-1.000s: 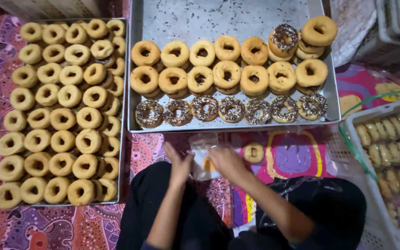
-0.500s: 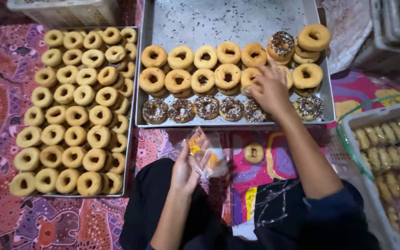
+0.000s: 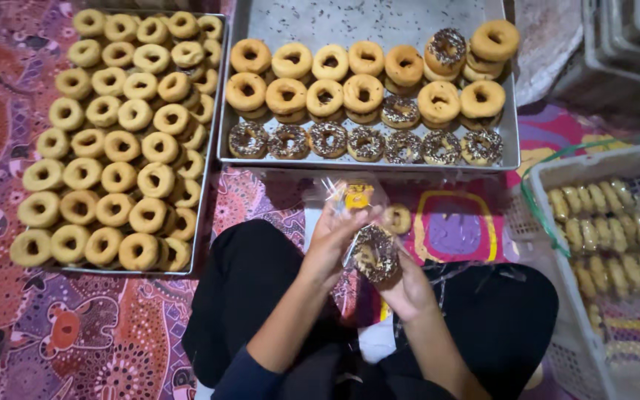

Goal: The person sits on a patterned floor mat and repeatedly picks donuts from metal trays. They place each donut into a small clear plastic bag and set the bagged donuts into a white basket. The person handles both plain and chocolate-sprinkled donuts throughout the clip.

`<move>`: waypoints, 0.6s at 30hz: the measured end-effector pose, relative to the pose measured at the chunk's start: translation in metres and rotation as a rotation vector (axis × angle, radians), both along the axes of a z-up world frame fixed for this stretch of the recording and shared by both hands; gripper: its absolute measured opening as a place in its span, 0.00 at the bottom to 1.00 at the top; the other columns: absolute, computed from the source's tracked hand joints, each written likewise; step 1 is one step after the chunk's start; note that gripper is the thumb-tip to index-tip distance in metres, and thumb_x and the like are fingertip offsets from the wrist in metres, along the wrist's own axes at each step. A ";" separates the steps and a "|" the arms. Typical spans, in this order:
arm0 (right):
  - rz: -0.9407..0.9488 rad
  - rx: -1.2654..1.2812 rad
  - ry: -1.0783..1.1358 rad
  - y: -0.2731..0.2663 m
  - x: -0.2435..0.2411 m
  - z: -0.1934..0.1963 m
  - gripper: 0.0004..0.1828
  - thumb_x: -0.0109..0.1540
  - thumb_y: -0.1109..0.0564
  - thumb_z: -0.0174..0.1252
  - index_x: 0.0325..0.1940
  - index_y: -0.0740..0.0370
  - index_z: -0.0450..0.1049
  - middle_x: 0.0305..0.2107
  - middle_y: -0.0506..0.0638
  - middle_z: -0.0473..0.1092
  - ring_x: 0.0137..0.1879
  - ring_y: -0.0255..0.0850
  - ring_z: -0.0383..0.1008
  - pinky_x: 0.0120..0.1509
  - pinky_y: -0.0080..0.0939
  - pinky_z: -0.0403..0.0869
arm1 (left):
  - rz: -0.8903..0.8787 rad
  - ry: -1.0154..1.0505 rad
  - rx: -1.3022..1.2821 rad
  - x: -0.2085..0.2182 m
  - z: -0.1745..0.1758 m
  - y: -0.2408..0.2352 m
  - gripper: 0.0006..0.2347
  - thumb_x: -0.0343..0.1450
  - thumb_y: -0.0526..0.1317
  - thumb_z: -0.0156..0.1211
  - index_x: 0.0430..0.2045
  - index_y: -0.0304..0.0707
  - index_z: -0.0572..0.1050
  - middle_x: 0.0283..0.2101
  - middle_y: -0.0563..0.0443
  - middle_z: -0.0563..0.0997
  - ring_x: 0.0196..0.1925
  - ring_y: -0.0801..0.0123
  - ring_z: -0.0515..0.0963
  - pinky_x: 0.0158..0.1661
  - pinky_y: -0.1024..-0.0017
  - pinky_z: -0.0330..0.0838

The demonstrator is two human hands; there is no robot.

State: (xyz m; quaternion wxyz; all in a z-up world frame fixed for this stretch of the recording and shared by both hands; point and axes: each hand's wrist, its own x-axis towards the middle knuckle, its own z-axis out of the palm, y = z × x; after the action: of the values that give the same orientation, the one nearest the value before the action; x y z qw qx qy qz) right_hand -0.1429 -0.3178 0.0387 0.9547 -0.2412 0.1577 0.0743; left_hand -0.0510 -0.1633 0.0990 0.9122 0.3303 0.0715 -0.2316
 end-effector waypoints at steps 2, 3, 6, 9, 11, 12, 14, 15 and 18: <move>0.043 -0.111 -0.076 0.000 -0.003 0.023 0.30 0.68 0.55 0.51 0.74 0.64 0.57 0.62 0.58 0.67 0.66 0.49 0.69 0.70 0.53 0.68 | 0.079 -0.004 0.000 -0.005 0.013 0.000 0.28 0.71 0.30 0.59 0.67 0.36 0.58 0.55 0.43 0.78 0.57 0.60 0.80 0.53 0.65 0.79; 0.032 -0.100 -0.154 0.000 -0.005 0.034 0.31 0.68 0.55 0.52 0.74 0.63 0.56 0.63 0.56 0.66 0.67 0.48 0.69 0.70 0.52 0.68 | 0.126 -0.029 -0.023 -0.006 0.019 0.000 0.29 0.69 0.29 0.60 0.66 0.38 0.57 0.56 0.46 0.78 0.58 0.62 0.80 0.53 0.66 0.78; -0.004 -0.106 -0.250 -0.001 -0.010 0.055 0.32 0.67 0.55 0.54 0.75 0.60 0.54 0.64 0.53 0.65 0.68 0.46 0.68 0.71 0.50 0.68 | 0.083 -0.145 0.022 -0.013 0.029 -0.001 0.31 0.68 0.29 0.63 0.67 0.39 0.57 0.53 0.44 0.79 0.57 0.62 0.81 0.54 0.66 0.78; -0.040 -0.152 -0.146 -0.001 -0.016 0.060 0.34 0.66 0.52 0.57 0.75 0.61 0.55 0.63 0.56 0.65 0.68 0.47 0.68 0.70 0.50 0.69 | -0.063 -0.236 0.147 -0.030 0.027 -0.001 0.27 0.70 0.31 0.65 0.65 0.29 0.62 0.52 0.41 0.81 0.54 0.62 0.82 0.54 0.66 0.77; -0.042 -0.144 -0.181 -0.002 -0.015 0.064 0.36 0.67 0.51 0.59 0.76 0.63 0.54 0.63 0.57 0.65 0.68 0.48 0.67 0.71 0.51 0.69 | -0.136 -0.280 0.203 -0.038 0.024 -0.001 0.25 0.71 0.31 0.66 0.63 0.25 0.65 0.52 0.42 0.82 0.52 0.64 0.82 0.53 0.67 0.77; -0.016 -0.130 -0.153 -0.003 -0.014 0.068 0.38 0.65 0.51 0.60 0.76 0.60 0.54 0.63 0.57 0.65 0.67 0.47 0.68 0.69 0.52 0.69 | -0.163 -0.297 0.215 -0.042 0.022 -0.002 0.25 0.71 0.30 0.66 0.63 0.25 0.66 0.51 0.43 0.81 0.50 0.66 0.82 0.52 0.68 0.77; 0.044 -0.103 -0.094 -0.001 -0.018 0.078 0.41 0.62 0.50 0.62 0.76 0.56 0.54 0.62 0.56 0.64 0.64 0.47 0.69 0.65 0.54 0.71 | -0.141 -0.221 0.138 -0.049 0.019 -0.003 0.22 0.71 0.31 0.66 0.60 0.27 0.67 0.48 0.44 0.81 0.48 0.67 0.82 0.51 0.69 0.77; 0.044 -0.262 -0.140 0.001 -0.015 0.084 0.42 0.60 0.52 0.64 0.76 0.56 0.54 0.64 0.54 0.62 0.65 0.45 0.68 0.64 0.55 0.71 | -0.092 -0.136 0.051 -0.048 0.017 -0.004 0.21 0.71 0.31 0.65 0.57 0.30 0.66 0.47 0.44 0.82 0.47 0.66 0.83 0.50 0.68 0.78; -0.046 -0.621 -0.265 0.002 -0.009 0.099 0.43 0.59 0.56 0.66 0.75 0.58 0.54 0.67 0.55 0.59 0.69 0.45 0.67 0.64 0.54 0.71 | -0.110 0.024 -0.066 -0.046 0.009 -0.009 0.20 0.70 0.33 0.65 0.56 0.31 0.68 0.46 0.46 0.82 0.45 0.65 0.83 0.48 0.66 0.79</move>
State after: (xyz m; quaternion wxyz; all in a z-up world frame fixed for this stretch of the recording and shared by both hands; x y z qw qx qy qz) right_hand -0.1522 -0.3158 0.1373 0.8494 -0.5242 0.0527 -0.0308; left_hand -0.0973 -0.1723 0.1076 0.9075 0.3007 0.0564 -0.2878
